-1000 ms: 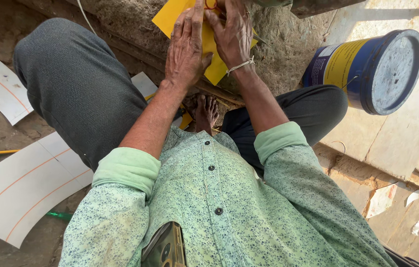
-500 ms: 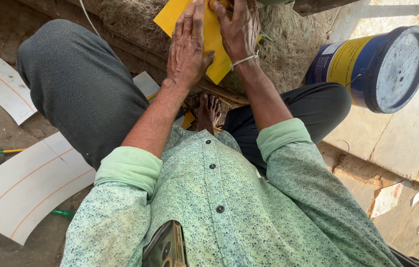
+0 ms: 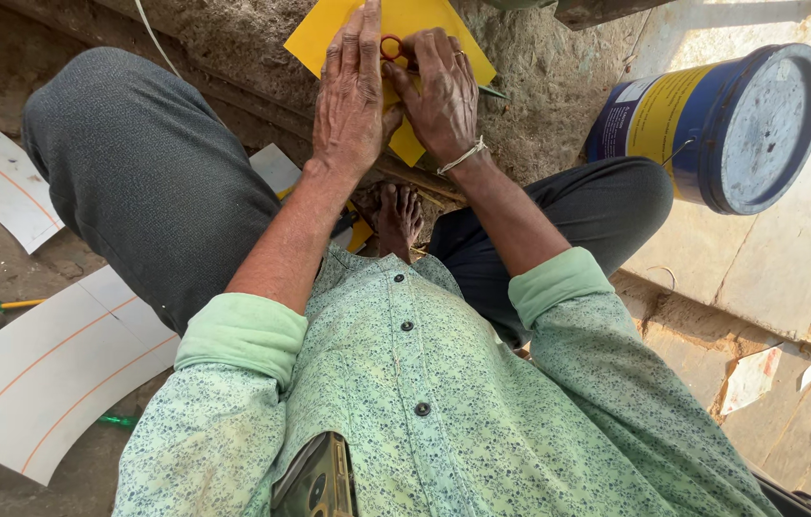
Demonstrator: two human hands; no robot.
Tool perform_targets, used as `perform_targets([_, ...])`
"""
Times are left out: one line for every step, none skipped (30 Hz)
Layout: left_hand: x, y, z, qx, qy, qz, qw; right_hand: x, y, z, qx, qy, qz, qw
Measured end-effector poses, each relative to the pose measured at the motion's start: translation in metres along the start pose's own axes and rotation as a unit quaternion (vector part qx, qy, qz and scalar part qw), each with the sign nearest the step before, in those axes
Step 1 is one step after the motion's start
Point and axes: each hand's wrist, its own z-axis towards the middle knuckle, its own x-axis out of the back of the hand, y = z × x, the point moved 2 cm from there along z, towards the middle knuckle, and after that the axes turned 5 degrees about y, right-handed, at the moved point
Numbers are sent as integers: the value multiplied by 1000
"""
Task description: The person sits cross-legged on the ground and uses red-handled scissors to cut a circular shape out of a yellow sheet of material. The person holds the material steady with one hand while cutting with the other, eventually separating the circle from the surrounding sheet.
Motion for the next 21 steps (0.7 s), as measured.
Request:
perform_targets([1, -1, -1, 3, -4, 3, 1000, -1, 0, -1, 2, 3, 1, 1000])
perform_targets([1, -1, -2, 8, -7, 0, 1000, -1, -1, -2, 4, 7, 2, 1000])
perform_targets([1, -2, -3, 13, -12, -3, 1000, 0, -2, -4, -3, 24, 48, 999])
perform_targets([2, -1, -5, 17, -18, -6, 1000, 2, -4, -5, -10, 42, 95, 995])
perform_targets([3, -1, -3, 18, -15, -12, 1000, 7, -7, -3, -14, 64, 140, 988])
perform_targets([5, -1, -2, 19, -13, -19, 1000, 9, -10, 1, 0, 40, 94, 995])
perform_targets([3, 0, -2, 21, -11, -29, 999, 14, -13, -2, 12, 13, 45, 999])
perform_targets([1, -1, -1, 17, -10, -13, 1000, 16, -15, -1, 24, -14, -4, 1000])
perform_targets([-2, -2, -3, 15, -10, 3, 1000, 20, -17, -2, 61, 11, -16, 998])
perform_targets([-6, -5, -5, 13, -10, 18, 1000, 22, -18, -3, 99, 35, -29, 994])
perform_targets([-10, -9, -9, 1, -10, 20, 1000, 21, -21, -6, 132, 58, -38, 989])
perform_targets([-16, -14, -11, -11, -11, 21, 1000, 19, -20, -11, 84, 22, -11, 996])
perform_targets([-19, -19, -13, -28, -11, 24, 999, 16, -19, -6, 35, -8, 18, 999])
perform_targets([-23, -23, -16, -20, -20, 19, 999, 14, -18, -4, -14, -39, 48, 998])
perform_targets([-27, -27, -17, -15, -28, 13, 999, 17, -17, -1, 13, -13, 33, 999])
perform_targets([-30, -30, -19, -10, -36, 8, 999, 21, -16, 0, 41, 12, 18, 999])
perform_targets([-33, -33, -21, -27, -30, 18, 999, 25, -15, -2, 68, 37, 1, 997])
perform_targets([-35, -35, -24, -43, -24, 28, 998, 28, -15, -5, 107, 39, -2, 993])
perform_targets([-38, -38, -26, -56, -15, 38, 998, 32, -13, -13, 150, 37, -5, 988])
perform_targets([-40, -42, -27, -66, -7, 39, 997, 33, -12, -19, 193, 35, -9, 981])
perform_targets([-43, -45, -30, -73, 0, 40, 997, 32, -7, -24, 194, 37, -18, 980])
